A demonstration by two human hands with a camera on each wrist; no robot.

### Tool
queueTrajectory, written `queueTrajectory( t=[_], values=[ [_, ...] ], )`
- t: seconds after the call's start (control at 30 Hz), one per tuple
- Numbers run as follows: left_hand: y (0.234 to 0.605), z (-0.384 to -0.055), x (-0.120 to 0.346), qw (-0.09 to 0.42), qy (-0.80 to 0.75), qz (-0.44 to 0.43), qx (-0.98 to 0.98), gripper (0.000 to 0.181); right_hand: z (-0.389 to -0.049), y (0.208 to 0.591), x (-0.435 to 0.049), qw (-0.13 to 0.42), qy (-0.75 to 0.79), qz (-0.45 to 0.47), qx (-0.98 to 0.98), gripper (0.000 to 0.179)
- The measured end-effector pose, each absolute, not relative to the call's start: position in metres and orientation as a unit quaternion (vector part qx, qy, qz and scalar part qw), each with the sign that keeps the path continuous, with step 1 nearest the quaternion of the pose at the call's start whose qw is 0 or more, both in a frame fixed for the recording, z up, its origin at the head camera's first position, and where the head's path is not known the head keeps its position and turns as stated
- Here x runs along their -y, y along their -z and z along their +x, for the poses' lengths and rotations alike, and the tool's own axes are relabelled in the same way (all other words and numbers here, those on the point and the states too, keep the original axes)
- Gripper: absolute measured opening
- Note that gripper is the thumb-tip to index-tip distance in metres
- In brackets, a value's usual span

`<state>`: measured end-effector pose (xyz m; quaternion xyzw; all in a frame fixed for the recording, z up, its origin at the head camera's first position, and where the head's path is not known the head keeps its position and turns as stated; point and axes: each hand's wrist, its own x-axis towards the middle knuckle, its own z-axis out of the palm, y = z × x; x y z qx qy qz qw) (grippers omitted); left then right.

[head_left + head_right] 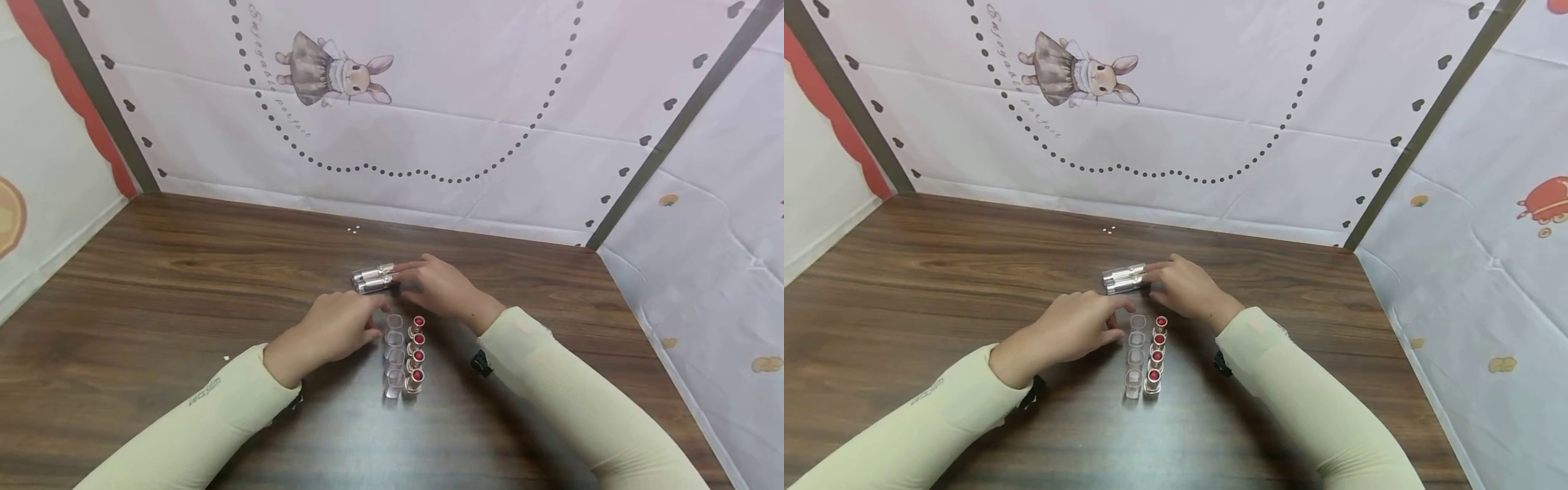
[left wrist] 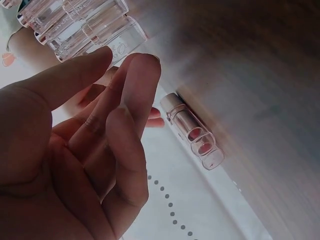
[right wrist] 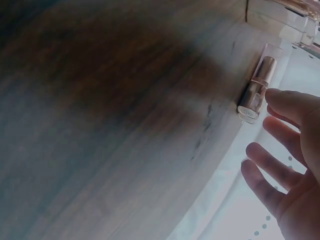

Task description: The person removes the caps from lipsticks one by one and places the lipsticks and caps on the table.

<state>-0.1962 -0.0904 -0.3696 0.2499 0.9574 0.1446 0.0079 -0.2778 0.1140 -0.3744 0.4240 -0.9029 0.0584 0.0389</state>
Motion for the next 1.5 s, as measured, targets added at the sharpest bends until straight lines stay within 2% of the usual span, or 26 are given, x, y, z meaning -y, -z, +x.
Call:
queueTrajectory(
  t=[0.3,0.73,1.17,1.5],
  values=[
    [0.37,-0.197,0.089,0.018,-0.141,0.247,-0.958,0.032,-0.279,0.379,-0.116,0.043,-0.062,0.425,0.902,0.029],
    [0.376,-0.197,0.093,0.044,-0.148,0.228,-0.961,0.037,-0.282,0.388,-0.114,0.049,-0.086,0.401,0.911,0.008],
    [0.372,-0.202,0.096,0.038,-0.144,0.229,-0.962,0.041,-0.292,0.385,-0.11,0.037,-0.108,0.373,0.921,0.008],
    [0.368,-0.204,0.094,0.047,-0.147,0.228,-0.961,0.041,-0.289,0.383,-0.116,0.007,-0.13,0.37,0.92,0.02]
  ],
)
